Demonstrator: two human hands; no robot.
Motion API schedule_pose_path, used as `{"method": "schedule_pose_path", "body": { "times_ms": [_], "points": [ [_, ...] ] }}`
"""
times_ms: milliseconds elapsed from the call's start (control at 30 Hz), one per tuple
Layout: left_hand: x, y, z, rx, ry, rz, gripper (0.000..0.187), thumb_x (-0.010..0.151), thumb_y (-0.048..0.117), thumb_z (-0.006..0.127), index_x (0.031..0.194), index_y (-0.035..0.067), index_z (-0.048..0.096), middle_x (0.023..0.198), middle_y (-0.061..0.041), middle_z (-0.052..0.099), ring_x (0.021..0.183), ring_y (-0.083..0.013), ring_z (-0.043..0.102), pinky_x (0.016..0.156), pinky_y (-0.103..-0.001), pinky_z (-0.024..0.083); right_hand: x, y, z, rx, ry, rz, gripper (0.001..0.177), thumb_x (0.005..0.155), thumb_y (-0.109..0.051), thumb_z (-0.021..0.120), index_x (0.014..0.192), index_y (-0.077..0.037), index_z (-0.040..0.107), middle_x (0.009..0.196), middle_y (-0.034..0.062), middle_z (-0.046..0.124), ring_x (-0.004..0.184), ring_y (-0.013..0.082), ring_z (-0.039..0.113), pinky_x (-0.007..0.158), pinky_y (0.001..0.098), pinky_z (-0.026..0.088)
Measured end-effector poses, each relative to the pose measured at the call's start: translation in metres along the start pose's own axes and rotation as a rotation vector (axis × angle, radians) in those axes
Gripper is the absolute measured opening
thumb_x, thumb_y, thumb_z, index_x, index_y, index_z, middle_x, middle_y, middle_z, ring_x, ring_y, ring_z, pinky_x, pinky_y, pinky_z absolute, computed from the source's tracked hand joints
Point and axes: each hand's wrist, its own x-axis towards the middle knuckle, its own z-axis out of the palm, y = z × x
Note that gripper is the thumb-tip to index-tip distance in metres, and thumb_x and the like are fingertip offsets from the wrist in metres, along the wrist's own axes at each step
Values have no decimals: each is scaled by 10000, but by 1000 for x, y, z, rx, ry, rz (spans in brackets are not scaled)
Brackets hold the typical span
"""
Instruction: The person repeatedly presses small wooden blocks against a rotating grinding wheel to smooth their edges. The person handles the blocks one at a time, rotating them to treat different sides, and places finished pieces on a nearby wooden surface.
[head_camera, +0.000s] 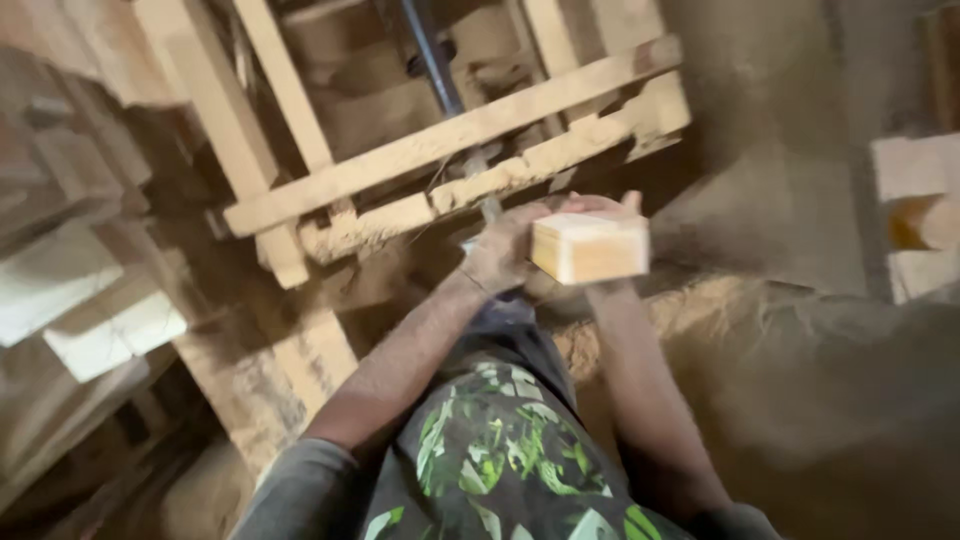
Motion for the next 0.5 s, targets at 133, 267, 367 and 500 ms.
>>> {"method": "schedule_pose_path", "body": {
  "times_ms": [133,267,367,500],
  "points": [
    [-39,24,-28,-721,315,-398,524,827,6,823,1283,-46,570,1227,-178,622,1147,-296,619,988,-418,535,-4,59,13,115,52,170,660,1096,-532,338,938,-2,699,1028,150,724,987,311,710,970,437,604],
    [-65,56,-42,200,201,-29,599,791,82,832,1298,-17,530,1274,-152,599,1178,-258,613,993,-399,527,-28,73,26,-661,-216,-364,615,1090,-546,489,976,26,683,994,171,746,924,315,747,847,422,625],
    [-58,47,-26,-1413,266,-799,434,966,248,690,1299,-15,595,1208,-162,657,1109,-271,646,952,-437,558,-36,49,17,-222,-273,-82,642,1104,-553,463,1052,45,690,1021,173,733,913,310,726,827,426,620],
    [-33,12,-18,-272,120,-286,447,950,267,668,1319,32,574,1269,-131,628,1190,-272,622,999,-426,565,-22,26,15,228,-252,143,642,1067,-574,412,1083,15,667,1058,186,728,961,308,721,875,428,620]
  ]
}}
